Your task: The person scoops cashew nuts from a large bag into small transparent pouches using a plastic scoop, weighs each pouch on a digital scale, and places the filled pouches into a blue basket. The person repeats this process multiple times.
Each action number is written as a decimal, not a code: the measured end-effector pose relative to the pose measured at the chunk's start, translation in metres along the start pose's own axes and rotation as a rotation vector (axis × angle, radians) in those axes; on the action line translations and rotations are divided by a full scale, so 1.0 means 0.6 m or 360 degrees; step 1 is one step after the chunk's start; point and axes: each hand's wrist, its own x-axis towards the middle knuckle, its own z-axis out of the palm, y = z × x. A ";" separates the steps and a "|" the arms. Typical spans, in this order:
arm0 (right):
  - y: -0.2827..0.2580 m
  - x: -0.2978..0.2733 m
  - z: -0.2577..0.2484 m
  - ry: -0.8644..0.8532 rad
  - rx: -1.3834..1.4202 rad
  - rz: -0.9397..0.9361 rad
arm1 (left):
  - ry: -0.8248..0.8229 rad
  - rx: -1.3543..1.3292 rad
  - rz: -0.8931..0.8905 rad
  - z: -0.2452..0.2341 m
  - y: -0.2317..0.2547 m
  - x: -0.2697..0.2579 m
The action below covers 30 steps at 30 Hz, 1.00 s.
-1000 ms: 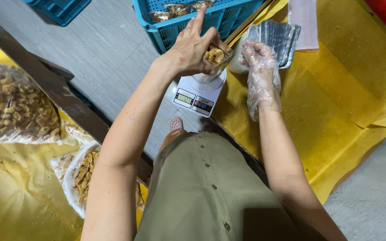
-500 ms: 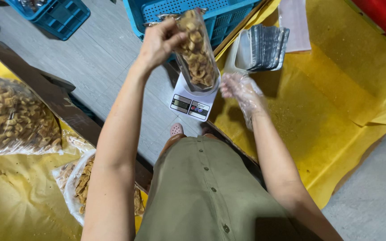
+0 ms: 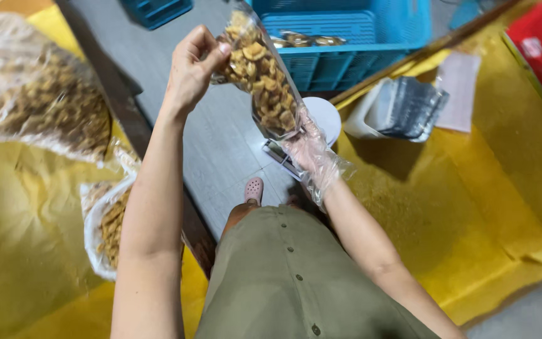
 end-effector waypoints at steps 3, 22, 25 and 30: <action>0.040 0.026 0.006 -0.0169 -0.0210 0.0244 | 0.0017 0.0228 -0.0192 -0.047 0.053 -0.070; 0.377 0.114 0.046 -0.0455 -0.0444 0.1343 | 0.0124 0.1305 -0.0900 -0.267 0.205 -0.378; 0.409 0.113 0.063 -0.0488 -0.0456 0.1413 | 0.0197 0.1420 -0.1002 -0.282 0.195 -0.399; 0.454 0.110 0.061 -0.0480 -0.0438 0.1400 | 0.0321 0.1409 -0.1318 -0.294 0.175 -0.424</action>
